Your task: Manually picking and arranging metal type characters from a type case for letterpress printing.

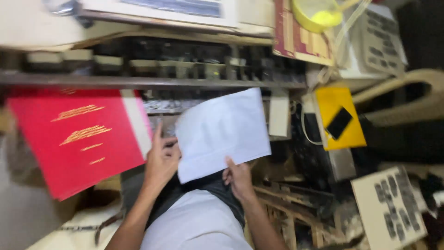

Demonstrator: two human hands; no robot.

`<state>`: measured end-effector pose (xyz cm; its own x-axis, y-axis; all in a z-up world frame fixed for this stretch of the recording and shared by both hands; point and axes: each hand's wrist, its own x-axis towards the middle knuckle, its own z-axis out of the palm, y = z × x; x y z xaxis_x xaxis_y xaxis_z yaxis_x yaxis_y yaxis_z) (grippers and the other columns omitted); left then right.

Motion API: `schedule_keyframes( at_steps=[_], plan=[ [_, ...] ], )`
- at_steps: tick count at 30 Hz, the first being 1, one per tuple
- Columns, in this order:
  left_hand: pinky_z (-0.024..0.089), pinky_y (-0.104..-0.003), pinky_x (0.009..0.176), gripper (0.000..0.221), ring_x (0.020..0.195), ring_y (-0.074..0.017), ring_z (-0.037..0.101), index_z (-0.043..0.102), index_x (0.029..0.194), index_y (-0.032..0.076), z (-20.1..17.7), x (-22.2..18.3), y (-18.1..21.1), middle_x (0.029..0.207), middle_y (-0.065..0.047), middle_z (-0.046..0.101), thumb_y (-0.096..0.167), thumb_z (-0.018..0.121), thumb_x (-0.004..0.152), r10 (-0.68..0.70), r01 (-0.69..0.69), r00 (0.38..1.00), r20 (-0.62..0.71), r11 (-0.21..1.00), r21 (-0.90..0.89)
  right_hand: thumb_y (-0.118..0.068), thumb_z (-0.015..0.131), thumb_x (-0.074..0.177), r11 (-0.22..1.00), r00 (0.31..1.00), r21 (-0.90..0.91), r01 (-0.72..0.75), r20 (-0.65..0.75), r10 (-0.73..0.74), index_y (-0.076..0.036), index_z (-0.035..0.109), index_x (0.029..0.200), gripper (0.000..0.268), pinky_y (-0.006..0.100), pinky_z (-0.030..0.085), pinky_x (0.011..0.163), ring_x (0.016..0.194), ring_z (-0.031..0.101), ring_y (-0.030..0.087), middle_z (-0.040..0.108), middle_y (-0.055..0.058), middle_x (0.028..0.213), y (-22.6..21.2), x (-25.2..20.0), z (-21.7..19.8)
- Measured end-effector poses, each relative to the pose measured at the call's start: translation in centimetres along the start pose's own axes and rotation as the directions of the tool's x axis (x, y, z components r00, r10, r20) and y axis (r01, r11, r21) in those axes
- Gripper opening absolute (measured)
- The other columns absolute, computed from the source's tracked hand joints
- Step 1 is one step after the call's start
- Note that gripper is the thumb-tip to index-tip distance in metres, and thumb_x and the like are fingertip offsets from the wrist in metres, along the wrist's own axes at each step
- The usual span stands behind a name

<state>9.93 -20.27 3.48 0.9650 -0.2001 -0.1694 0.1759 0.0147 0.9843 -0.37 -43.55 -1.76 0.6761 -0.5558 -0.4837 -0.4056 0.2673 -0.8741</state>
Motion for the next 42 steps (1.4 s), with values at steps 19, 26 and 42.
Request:
schedule_keyframes(
  at_steps=[19, 26, 42],
  plan=[
    [0.056, -0.057, 0.09, 0.05, 0.103, -0.0449, 0.072, 0.064, 0.139, 0.007, -1.2, 11.0, -0.2, 0.105, -0.023, 0.077, 0.034, 0.064, 0.097, 0.053, 0.073, 0.984, -0.173, 0.76, 0.646, -0.017, 0.071, 0.092, 0.848, 0.946, -0.502, 0.173, 0.325, 0.0, 0.001, 0.077, 0.088, 0.019, 0.03, 0.054, 0.05, 0.056, 0.067, 0.021, 0.073, 0.017, 0.068, -15.8, -1.0, -1.9],
    [0.057, -0.031, 0.081, 0.077, 0.092, -0.0149, 0.065, 0.04, 0.154, 0.006, -6.2, 10.0, 1.4, 0.114, -0.004, 0.068, 0.015, 0.08, 0.089, 0.06, -0.117, 0.894, -0.444, 0.988, -0.101, -0.042, 0.063, 0.101, 0.985, 0.991, 0.106, 0.136, -0.019, -0.135, -0.012, 0.06, 0.108, 0.031, 0.028, 0.06, 0.053, 0.065, 0.071, 0.019, 0.072, 0.01, 0.084, -20.3, 10.3, -2.2],
    [0.038, -0.06, 0.121, 0.06, 0.14, -0.0543, 0.05, 0.033, 0.146, -0.014, -16.2, 22.1, 4.5, 0.146, -0.042, 0.045, 0.007, 0.066, 0.102, -0.224, -0.69, 0.183, -0.957, 0.664, -0.288, -0.039, 0.078, 0.084, 0.569, 0.939, 0.765, 0.301, -0.343, -0.036, -0.007, 0.072, 0.109, 0.041, 0.056, 0.057, 0.104, 0.111, 0.072, 0.037, 0.073, 0.019, 0.115, -18.8, 25.7, 3.8]
  ],
)
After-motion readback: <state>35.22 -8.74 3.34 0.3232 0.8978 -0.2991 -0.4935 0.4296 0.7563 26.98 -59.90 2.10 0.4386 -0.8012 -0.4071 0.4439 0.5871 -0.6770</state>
